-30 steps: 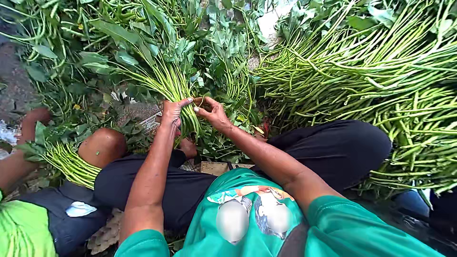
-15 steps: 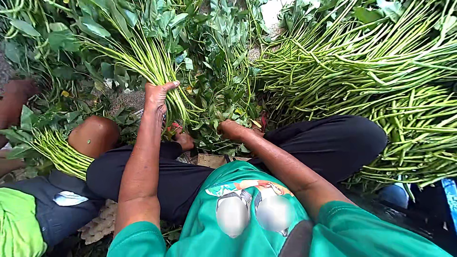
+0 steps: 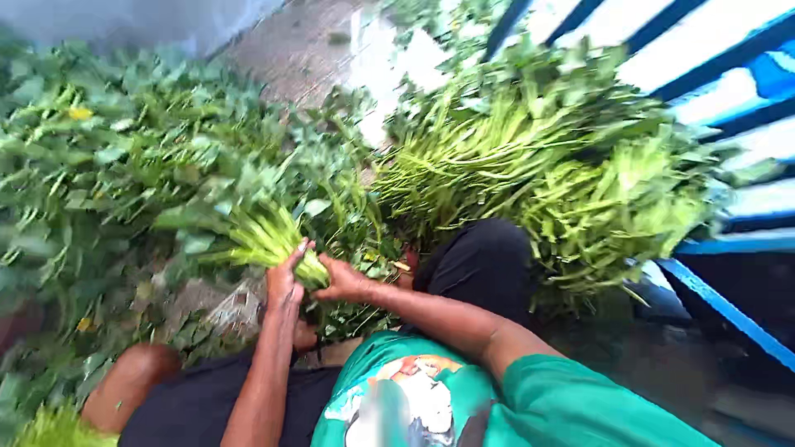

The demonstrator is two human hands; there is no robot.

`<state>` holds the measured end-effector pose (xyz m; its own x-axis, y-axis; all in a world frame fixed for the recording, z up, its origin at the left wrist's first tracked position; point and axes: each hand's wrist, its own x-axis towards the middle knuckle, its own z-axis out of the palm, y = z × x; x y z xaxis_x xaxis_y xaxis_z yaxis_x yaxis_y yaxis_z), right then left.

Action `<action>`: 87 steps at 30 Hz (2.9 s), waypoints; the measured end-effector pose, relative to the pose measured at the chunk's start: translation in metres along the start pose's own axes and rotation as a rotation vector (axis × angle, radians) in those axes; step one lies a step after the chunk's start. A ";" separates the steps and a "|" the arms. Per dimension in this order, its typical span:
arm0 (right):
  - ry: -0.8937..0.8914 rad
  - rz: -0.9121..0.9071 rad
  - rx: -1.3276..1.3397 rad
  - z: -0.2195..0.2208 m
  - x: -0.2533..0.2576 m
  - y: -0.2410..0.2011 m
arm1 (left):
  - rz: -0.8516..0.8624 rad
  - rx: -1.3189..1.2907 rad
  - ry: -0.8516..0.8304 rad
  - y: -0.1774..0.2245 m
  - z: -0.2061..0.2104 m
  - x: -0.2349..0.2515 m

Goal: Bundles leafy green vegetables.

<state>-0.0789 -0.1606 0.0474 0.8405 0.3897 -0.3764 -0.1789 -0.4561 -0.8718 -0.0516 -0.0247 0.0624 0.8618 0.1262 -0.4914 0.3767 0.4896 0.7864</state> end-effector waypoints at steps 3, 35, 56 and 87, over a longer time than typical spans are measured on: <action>-0.002 0.044 -0.093 -0.020 -0.011 0.003 | 0.063 0.019 -0.143 -0.025 0.013 -0.004; 1.600 -0.343 -0.139 -0.279 -0.251 0.063 | -0.538 1.039 -1.246 -0.168 0.484 0.011; 0.886 0.681 -0.742 -0.466 -0.147 0.115 | 0.394 0.895 -1.259 -0.134 0.410 -0.006; 0.839 -0.206 -0.503 -0.360 -0.044 -0.002 | -0.157 0.788 -0.408 -0.070 0.032 0.164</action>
<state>0.0684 -0.4655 0.1787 0.9546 -0.1031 0.2793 0.0850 -0.8047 -0.5876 0.0745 -0.0657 -0.0611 0.7777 -0.2818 -0.5619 0.4946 -0.2775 0.8237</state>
